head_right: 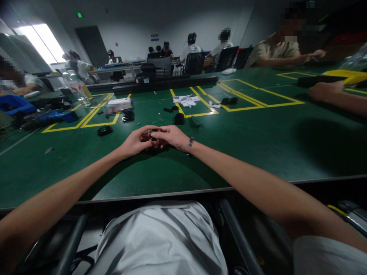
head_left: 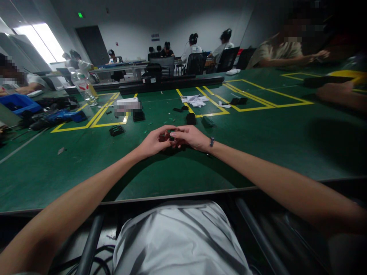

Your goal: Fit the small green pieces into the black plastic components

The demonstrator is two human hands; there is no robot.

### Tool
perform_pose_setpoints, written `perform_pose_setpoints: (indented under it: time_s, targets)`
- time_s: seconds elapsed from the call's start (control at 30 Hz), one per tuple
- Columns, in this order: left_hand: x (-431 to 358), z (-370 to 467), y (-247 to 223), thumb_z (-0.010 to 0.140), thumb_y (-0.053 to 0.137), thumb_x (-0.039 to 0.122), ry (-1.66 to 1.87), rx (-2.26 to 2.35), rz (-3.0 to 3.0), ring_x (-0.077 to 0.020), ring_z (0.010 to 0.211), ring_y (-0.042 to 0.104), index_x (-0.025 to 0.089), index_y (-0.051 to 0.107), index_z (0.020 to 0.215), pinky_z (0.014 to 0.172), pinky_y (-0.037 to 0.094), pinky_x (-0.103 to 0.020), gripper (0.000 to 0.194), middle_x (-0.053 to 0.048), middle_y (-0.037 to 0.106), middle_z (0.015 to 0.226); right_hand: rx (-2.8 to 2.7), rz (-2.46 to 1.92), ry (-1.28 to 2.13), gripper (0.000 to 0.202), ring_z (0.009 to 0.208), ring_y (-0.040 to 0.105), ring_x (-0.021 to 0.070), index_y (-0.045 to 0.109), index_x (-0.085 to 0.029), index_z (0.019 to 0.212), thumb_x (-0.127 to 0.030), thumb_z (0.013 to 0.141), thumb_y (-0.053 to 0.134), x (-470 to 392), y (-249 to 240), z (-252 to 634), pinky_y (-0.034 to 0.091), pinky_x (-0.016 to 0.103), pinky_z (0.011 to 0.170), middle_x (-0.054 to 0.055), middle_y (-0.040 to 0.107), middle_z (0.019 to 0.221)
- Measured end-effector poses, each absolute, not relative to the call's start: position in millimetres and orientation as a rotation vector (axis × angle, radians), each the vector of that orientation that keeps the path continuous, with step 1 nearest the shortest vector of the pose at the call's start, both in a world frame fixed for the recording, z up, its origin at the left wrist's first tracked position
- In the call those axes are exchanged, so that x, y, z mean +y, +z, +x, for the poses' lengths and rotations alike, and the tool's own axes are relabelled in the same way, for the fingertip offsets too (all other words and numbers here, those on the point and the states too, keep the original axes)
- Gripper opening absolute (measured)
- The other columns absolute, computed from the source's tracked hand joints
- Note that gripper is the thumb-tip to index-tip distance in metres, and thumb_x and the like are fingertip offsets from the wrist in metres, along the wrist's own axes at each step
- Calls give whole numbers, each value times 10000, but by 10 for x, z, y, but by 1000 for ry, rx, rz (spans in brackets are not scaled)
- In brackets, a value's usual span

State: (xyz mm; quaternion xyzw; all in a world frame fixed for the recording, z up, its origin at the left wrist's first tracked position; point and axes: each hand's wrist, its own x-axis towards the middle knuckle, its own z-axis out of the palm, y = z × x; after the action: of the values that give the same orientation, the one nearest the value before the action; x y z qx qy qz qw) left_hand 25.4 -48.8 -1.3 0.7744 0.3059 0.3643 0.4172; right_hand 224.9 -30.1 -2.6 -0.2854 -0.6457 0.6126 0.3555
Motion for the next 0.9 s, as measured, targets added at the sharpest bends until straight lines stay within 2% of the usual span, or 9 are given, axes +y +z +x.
perform_pose_setpoints:
  time_s: [0.2, 0.47, 0.9]
  targets:
    - [-480, 254, -17, 821, 655, 263, 919, 751, 1948, -130, 678, 600, 219, 510, 1364, 549, 464, -209, 564, -33, 609, 867, -1651, -744, 1589, 364, 682, 682, 156, 698, -115, 914, -445, 776, 766, -301, -25, 2253, 512, 234, 549, 86, 715, 774]
    - [-453, 240, -47, 832, 667, 282, 939, 760, 2040, -97, 658, 542, 222, 527, 1355, 574, 452, -198, 545, -5, 538, 827, -1606, -725, 1604, 349, 697, 637, 123, 721, -104, 932, -400, 759, 790, -282, -41, 2246, 542, 239, 613, 65, 694, 806]
    - [-447, 223, -40, 846, 650, 275, 920, 782, 2125, -113, 712, 560, 232, 522, 1368, 615, 481, -214, 540, -19, 574, 871, -1630, -726, 1601, 368, 739, 645, 138, 722, -105, 940, -408, 747, 799, -283, -45, 2256, 559, 265, 667, 61, 683, 805]
